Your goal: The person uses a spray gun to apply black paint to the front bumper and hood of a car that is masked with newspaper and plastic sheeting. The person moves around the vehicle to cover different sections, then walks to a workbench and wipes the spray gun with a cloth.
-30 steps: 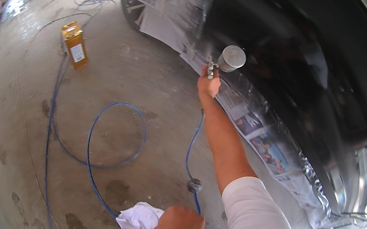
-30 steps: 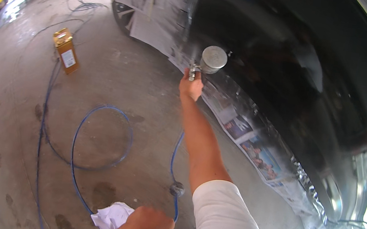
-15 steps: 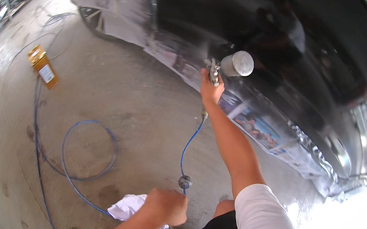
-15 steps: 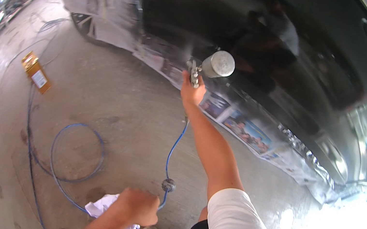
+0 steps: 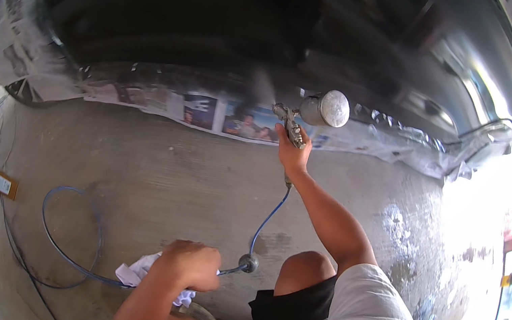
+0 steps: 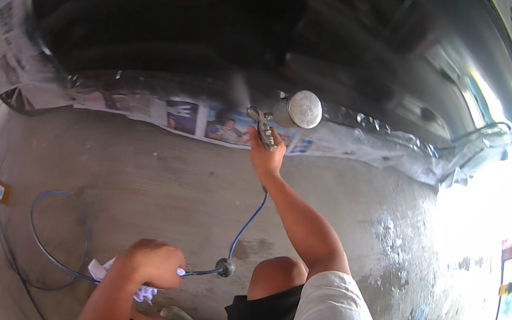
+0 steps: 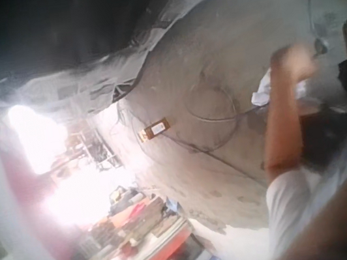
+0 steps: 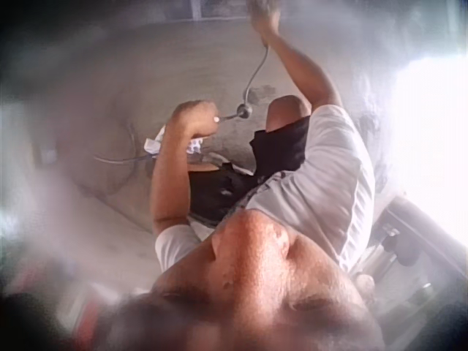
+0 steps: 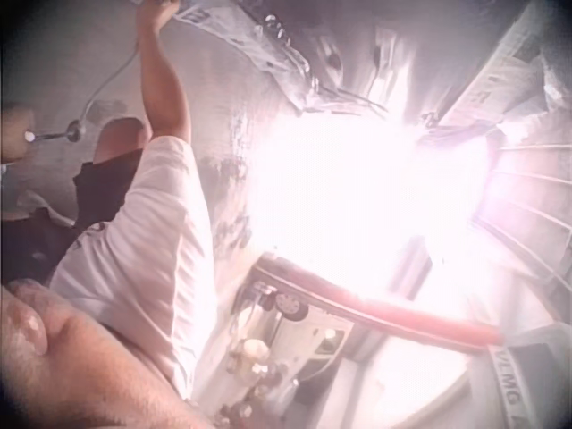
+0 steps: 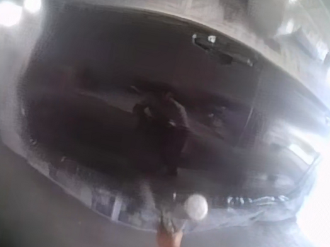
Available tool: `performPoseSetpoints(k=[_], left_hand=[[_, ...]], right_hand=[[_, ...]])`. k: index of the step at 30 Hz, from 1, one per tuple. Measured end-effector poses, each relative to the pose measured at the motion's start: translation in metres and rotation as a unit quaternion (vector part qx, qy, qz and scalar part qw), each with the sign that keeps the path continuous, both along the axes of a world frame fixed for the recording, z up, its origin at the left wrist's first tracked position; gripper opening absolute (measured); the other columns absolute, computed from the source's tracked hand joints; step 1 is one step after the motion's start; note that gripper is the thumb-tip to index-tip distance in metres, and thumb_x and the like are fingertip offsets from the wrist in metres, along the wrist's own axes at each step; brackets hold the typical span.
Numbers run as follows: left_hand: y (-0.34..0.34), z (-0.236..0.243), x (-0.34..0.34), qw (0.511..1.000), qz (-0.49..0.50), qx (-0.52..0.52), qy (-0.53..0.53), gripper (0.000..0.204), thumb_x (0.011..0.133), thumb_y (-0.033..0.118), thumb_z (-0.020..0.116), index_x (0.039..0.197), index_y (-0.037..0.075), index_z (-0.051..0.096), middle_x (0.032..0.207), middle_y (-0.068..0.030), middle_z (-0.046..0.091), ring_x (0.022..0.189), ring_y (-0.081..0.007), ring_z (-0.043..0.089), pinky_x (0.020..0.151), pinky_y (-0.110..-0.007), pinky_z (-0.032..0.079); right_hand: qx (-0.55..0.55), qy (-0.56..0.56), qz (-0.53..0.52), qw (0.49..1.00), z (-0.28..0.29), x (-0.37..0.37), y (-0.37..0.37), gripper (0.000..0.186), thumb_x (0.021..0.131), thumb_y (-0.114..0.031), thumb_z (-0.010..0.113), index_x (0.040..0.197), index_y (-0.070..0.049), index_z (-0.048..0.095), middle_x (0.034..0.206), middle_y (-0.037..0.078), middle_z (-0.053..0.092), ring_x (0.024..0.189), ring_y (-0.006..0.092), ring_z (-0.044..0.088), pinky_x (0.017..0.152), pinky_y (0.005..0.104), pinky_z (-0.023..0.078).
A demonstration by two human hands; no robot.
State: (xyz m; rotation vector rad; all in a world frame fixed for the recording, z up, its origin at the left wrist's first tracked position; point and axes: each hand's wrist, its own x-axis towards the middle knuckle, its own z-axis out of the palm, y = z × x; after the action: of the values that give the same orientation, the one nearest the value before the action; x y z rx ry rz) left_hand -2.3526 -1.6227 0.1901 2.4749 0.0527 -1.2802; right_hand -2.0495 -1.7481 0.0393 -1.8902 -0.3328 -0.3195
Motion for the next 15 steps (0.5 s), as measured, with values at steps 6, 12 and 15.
performPoseSetpoints(k=[6, 12, 15], left_hand=[[-0.074, -0.001, 0.042, 0.999, -0.033, -0.001, 0.01, 0.034, 0.085, 0.033, 0.07, 0.114, 0.019, 0.078, 0.108, -0.011, 0.077, 0.105, -0.0336, 0.071, 0.091, -0.044, 0.055], [-0.145, -0.023, 0.105, 0.998, -0.065, -0.014, 0.012, 0.034, 0.083, 0.033, 0.076, 0.114, 0.019, 0.079, 0.107, -0.0112, 0.078, 0.103, -0.0306, 0.072, 0.091, -0.042, 0.055], [-0.186, -0.027, 0.141, 0.996, -0.084, -0.012, 0.004, 0.038, 0.082, 0.03, 0.075, 0.118, 0.021, 0.078, 0.11, -0.0146, 0.076, 0.103, -0.0324, 0.071, 0.092, -0.043, 0.055]], right_hand=[[0.047, 0.01, -0.053, 0.997, -0.001, 0.054, -0.139, 0.032, 0.09, -0.03, 0.082, 0.085, -0.002, 0.068, 0.07, 0.008, 0.068, 0.064, 0.016, 0.055, 0.066, 0.037, 0.05], [0.077, 0.007, -0.101, 0.992, -0.005, 0.116, -0.283, 0.033, 0.089, -0.028, 0.083, 0.082, -0.001, 0.066, 0.067, 0.008, 0.066, 0.062, 0.0156, 0.053, 0.063, 0.037, 0.048], [0.058, -0.019, -0.138, 0.988, -0.01, 0.146, -0.354, 0.033, 0.089, -0.028, 0.083, 0.082, 0.0, 0.066, 0.065, 0.008, 0.064, 0.061, 0.0147, 0.052, 0.062, 0.0364, 0.048]])
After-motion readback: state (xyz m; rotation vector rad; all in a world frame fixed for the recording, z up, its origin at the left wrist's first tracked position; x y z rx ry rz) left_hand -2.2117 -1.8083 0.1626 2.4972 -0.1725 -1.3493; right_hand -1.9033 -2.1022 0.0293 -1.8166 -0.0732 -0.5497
